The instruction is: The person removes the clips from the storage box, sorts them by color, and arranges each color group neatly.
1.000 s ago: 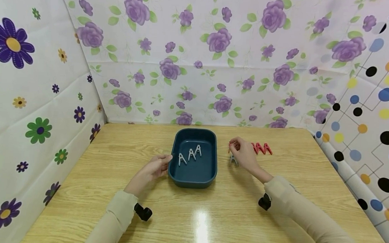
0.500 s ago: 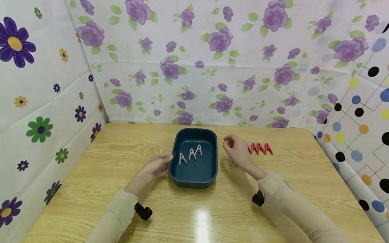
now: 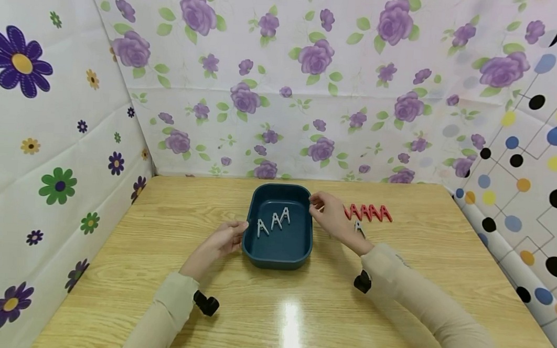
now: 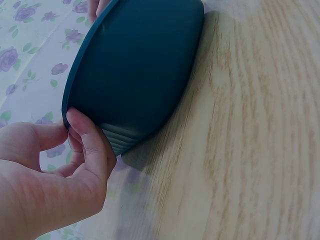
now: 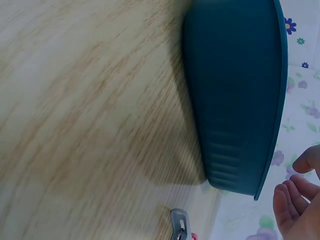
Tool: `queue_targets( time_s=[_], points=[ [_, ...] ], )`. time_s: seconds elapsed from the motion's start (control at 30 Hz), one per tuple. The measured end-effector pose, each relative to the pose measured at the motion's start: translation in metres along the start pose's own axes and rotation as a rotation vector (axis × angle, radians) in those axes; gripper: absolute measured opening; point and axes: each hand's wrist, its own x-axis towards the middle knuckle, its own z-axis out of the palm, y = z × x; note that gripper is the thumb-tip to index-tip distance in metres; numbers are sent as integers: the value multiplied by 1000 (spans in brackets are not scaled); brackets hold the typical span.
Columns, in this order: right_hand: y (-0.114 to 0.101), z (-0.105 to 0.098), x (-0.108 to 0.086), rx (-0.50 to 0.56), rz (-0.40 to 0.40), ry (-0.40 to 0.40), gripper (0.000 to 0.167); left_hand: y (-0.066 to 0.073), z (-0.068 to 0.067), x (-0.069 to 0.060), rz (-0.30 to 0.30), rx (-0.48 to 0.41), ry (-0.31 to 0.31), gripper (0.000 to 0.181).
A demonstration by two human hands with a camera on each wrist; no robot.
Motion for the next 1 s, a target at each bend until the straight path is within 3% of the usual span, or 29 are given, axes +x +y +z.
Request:
queue_targets(
  time_s=[0.27,0.43,0.6,1.0],
  points=[
    [-10,10,9,11,-53,-18,19,-1,-1,1,5,-15,-5,45],
    [-16,14,13,8,-10,-137,24,-1,-1,2,0,-12,-2,45],
    [-22,19,20,-59,53,-238,27,-2,-2,3,6,-1,-3,45],
    [-32,35,34,-215,29,-401,19,-3,-2,3,3,3,8,47]
  ],
)
